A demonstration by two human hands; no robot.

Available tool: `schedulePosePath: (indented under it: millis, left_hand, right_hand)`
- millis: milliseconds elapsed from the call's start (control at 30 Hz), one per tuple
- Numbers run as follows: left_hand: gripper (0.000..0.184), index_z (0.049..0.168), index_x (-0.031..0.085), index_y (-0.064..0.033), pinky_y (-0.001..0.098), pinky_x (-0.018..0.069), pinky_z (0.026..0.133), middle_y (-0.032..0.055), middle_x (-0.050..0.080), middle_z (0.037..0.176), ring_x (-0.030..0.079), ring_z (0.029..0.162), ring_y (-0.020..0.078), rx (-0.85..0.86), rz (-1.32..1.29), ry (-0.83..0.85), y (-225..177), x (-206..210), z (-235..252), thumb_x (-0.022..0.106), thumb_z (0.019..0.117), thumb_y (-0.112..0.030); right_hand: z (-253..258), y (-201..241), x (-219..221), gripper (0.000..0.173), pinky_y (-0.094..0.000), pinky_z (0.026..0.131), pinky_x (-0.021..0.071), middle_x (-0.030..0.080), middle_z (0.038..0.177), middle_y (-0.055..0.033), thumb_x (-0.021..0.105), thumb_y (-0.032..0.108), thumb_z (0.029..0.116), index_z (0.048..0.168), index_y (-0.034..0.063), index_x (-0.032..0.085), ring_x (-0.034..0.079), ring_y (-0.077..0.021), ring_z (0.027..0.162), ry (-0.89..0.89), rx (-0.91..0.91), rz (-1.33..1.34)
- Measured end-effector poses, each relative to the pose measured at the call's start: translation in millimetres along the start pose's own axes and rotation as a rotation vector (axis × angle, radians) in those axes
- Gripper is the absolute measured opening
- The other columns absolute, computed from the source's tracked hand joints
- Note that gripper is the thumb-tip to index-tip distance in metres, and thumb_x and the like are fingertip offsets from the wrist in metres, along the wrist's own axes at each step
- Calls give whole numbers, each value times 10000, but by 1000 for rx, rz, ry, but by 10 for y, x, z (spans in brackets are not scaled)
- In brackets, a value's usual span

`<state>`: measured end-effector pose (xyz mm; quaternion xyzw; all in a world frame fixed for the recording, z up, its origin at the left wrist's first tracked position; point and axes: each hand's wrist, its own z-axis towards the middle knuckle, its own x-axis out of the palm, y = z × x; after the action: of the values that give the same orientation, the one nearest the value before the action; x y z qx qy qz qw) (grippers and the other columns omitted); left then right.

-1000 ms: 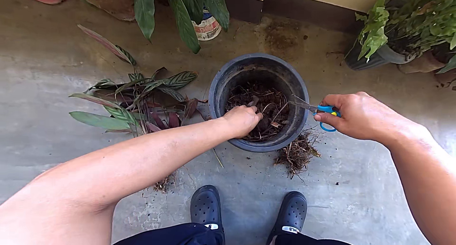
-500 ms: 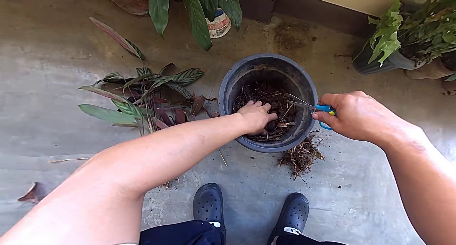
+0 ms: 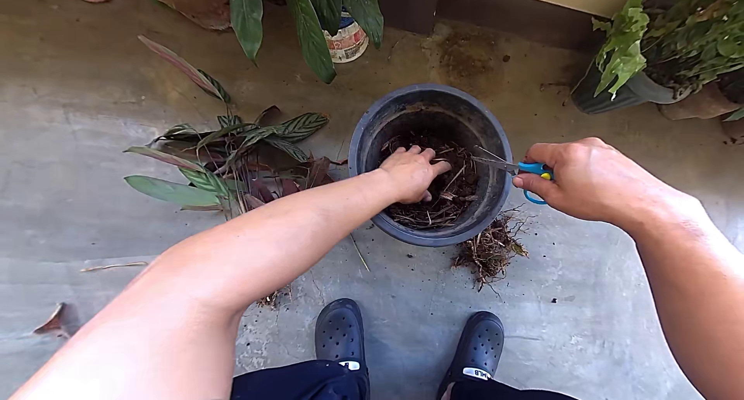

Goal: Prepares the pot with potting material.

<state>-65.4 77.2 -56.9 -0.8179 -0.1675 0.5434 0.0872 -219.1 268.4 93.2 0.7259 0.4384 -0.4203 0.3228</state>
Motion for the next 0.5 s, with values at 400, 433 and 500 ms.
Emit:
schedulePosePath:
  millis: [400,433,500]
  left_hand:
    - [470,1424,508,-50,409,588,972,156,616,1342,681,1147,220,-246,-1016,-179,194,-507,-188,684,996,-129]
    - [453,1427,462,-53,396,613,909,144,617,1311,697,1088,220,-263,-1208,-178,162,-532,-204,646,1019,-124]
    - [468,1450,421,-86,401,611,865,133,620,1287,695,1058,229,-300,-1403,-198,117,-538,-217,621,1041,-195]
  right_hand:
    - [-76,-191,-100,235,-502,593,481,615,736,-67,631,345,1037,1009,115,667,618,-253,669,-61,23,41]
    - [-77,-186,-118,232,-495,589,477,613,734,-62,630,345,1037,1009,117,666,615,-246,664,-72,20,40]
    - [-89,-151,-160,229,-476,580,468,610,734,-49,626,346,1038,1007,122,663,609,-225,657,-99,4,40]
